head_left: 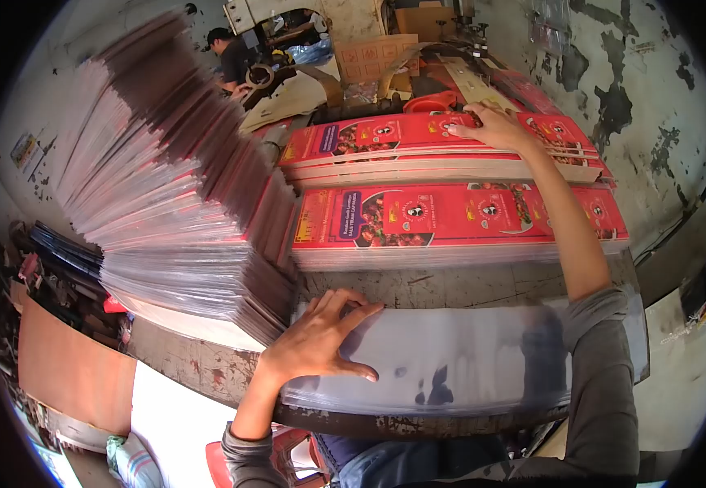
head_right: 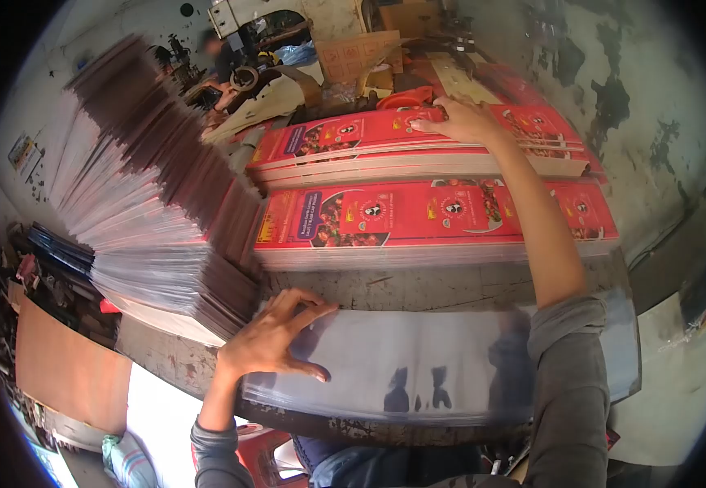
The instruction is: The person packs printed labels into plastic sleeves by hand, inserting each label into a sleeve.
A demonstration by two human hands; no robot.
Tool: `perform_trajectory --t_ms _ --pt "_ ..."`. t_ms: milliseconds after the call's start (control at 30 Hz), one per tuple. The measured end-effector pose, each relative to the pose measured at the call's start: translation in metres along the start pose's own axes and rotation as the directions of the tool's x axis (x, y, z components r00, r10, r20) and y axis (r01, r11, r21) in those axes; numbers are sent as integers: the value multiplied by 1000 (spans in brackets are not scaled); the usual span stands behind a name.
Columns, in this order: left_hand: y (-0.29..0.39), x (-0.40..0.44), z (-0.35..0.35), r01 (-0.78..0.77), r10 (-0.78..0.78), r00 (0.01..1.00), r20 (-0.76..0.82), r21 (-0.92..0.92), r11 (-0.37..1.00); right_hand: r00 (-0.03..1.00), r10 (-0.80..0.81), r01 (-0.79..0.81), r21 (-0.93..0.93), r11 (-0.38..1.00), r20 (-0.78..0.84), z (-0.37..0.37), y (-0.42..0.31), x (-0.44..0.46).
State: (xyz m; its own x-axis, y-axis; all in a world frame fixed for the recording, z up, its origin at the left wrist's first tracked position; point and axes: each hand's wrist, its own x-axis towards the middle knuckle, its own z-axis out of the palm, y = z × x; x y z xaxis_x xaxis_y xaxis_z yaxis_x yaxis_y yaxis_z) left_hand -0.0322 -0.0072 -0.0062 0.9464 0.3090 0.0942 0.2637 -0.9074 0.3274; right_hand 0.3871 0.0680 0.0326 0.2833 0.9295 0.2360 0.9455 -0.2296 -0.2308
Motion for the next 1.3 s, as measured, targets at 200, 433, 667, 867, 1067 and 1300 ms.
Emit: perform_trajectory --t_ms 200,433,667,867,1067,1300 --pt "-5 3 4 -48 48 978 -205 7 999 928 -149 91 -178 980 -342 -20 -4 -5" --pt "-13 7 17 -190 193 906 -377 46 981 938 -32 -5 -107 994 -345 -92 -15 -65" --pt "-5 1 17 -182 332 876 -350 397 899 713 257 408 684 605 -653 -110 -39 -87" --pt "2 4 16 -227 465 811 -355 541 809 526 340 458 596 659 -780 -100 -113 -77" --pt "-6 3 25 -207 403 819 -408 445 871 700 211 451 651 611 -683 -64 -153 -86" --pt "-2 -1 23 -90 362 786 -501 487 869 795 -118 460 466 756 -595 -61 -107 -122"
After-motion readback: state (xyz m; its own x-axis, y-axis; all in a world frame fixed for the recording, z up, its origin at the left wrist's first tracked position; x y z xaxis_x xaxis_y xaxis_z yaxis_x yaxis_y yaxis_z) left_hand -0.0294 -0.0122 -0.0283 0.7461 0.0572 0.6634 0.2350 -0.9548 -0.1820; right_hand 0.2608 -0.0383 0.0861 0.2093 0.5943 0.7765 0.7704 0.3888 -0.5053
